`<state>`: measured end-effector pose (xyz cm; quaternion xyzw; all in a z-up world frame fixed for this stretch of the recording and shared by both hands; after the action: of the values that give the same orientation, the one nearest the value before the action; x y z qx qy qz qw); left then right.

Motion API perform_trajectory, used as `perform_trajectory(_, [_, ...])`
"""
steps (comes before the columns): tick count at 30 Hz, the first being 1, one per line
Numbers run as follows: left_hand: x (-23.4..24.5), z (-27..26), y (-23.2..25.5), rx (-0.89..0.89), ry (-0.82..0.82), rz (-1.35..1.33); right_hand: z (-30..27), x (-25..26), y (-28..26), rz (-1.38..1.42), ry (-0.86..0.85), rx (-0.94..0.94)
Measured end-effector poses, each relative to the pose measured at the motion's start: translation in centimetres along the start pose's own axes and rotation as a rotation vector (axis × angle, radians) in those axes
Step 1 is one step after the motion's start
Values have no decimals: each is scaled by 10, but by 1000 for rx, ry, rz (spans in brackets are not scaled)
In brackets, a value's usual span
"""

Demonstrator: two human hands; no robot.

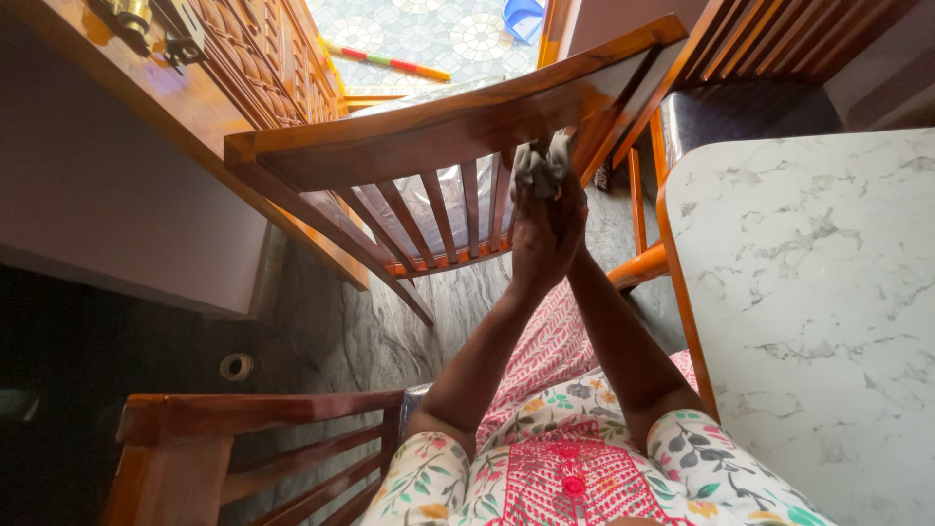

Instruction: The person wipes down the surface of a marble table and then uses a cloth to wipe the wooden slats and frame of a chair.

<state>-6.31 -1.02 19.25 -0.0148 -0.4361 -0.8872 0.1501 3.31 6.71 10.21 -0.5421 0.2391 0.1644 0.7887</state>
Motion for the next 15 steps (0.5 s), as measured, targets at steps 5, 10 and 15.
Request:
perform_trajectory(5, [-19, 9, -53, 271, -208, -89, 18, 12, 8, -369, -82, 126])
perform_trajectory(10, [-24, -4, -77, 267, -174, -107, 6, 35, 38, -492, -40, 56])
perform_trajectory(15, [-28, -38, -118, 274, -127, -144, -24, 70, 99, -604, 6, -52])
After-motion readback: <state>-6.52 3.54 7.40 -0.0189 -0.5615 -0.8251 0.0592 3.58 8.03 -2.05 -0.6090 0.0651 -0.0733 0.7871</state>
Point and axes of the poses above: each hand's wrist, its own z-axis towards the middle knuckle, its own x-axis out of the back of the hand, y = z × x, the point moved 4 cm from there along z, towards the middle knuckle, and after that the axes turned 6 degrees about y, right-handed, at the moved point
